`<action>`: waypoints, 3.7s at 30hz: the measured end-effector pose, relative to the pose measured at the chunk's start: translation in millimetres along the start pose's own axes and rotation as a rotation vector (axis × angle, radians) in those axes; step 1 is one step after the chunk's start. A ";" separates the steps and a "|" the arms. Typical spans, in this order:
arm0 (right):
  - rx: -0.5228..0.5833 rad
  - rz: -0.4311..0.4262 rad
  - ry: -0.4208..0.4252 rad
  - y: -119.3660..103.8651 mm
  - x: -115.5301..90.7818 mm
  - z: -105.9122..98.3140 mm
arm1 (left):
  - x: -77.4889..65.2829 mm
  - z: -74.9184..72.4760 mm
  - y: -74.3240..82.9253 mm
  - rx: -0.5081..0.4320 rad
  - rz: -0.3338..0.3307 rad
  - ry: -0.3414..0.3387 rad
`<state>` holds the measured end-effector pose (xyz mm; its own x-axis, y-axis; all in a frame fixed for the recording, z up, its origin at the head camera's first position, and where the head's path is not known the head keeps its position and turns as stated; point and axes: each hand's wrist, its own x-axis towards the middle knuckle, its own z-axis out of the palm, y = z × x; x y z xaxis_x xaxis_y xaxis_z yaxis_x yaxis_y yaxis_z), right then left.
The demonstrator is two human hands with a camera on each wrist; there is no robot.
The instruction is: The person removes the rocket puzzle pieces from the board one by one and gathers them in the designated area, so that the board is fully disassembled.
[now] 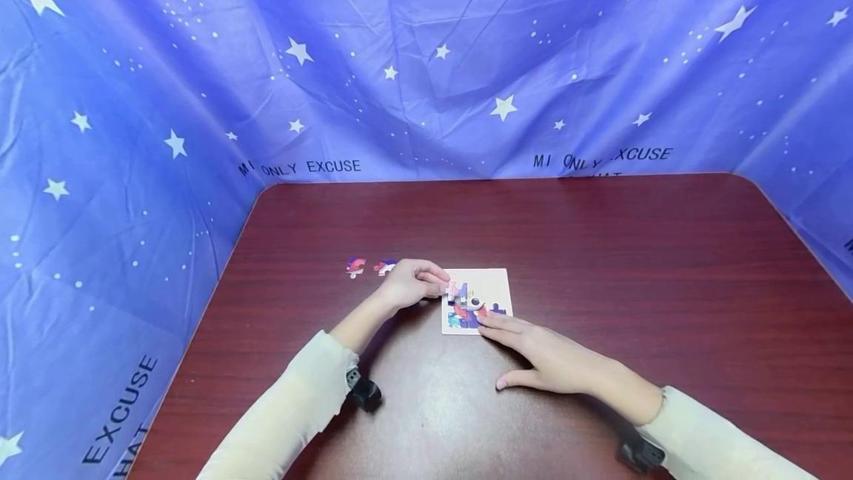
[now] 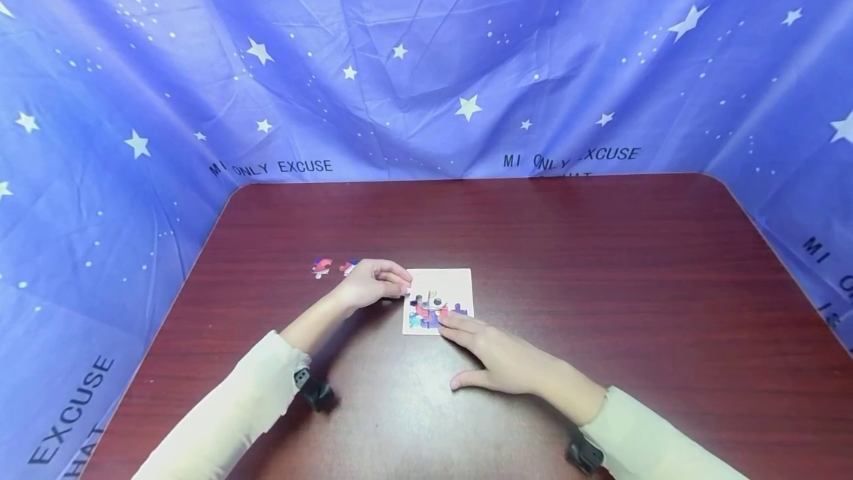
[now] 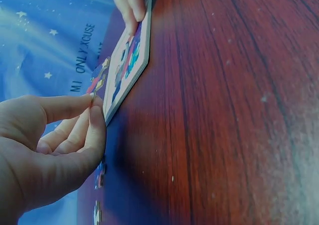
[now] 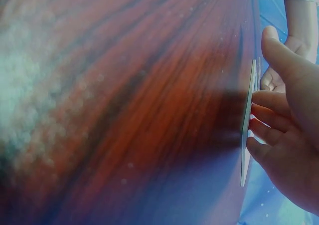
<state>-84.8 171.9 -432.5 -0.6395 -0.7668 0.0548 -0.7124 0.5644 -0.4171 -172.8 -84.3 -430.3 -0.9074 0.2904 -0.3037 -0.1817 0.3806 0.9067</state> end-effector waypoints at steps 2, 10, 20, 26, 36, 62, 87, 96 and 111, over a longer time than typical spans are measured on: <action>0.003 0.006 -0.004 0.1 0.2 -0.1 | -1.0 -3.3 -1.6 0.007 -0.002 0.000; 0.001 0.005 -0.009 0.6 1.3 -0.3 | -12.4 -21.5 -6.8 -0.007 -0.030 0.017; -0.003 0.005 -0.012 1.1 -0.5 -0.4 | -28.4 -45.6 -23.5 0.045 -0.019 0.047; -0.009 0.000 0.000 1.0 -0.7 0.4 | -31.8 -50.4 -27.4 0.118 0.004 0.064; -0.003 0.008 -0.006 -0.6 0.3 -0.6 | -32.9 -42.4 -21.6 0.325 0.015 0.181; -0.001 0.000 0.004 0.5 -1.2 0.9 | -34.1 -33.0 -19.7 0.278 -0.026 0.259; -0.012 -0.006 0.007 -0.5 0.0 -1.6 | -24.9 -18.2 4.8 0.369 0.145 0.230; 0.004 -0.007 0.001 0.7 -1.4 -0.1 | -9.1 24.7 22.5 0.516 0.243 0.038; 0.002 -0.032 0.013 1.3 -0.8 -0.5 | -1.9 51.0 30.1 0.705 0.231 0.054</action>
<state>-85.4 173.4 -432.7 -0.6203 -0.7803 0.0802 -0.7321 0.5391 -0.4165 -157.2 -28.7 -417.4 -0.9138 0.3945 -0.0963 0.2859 0.7934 0.5374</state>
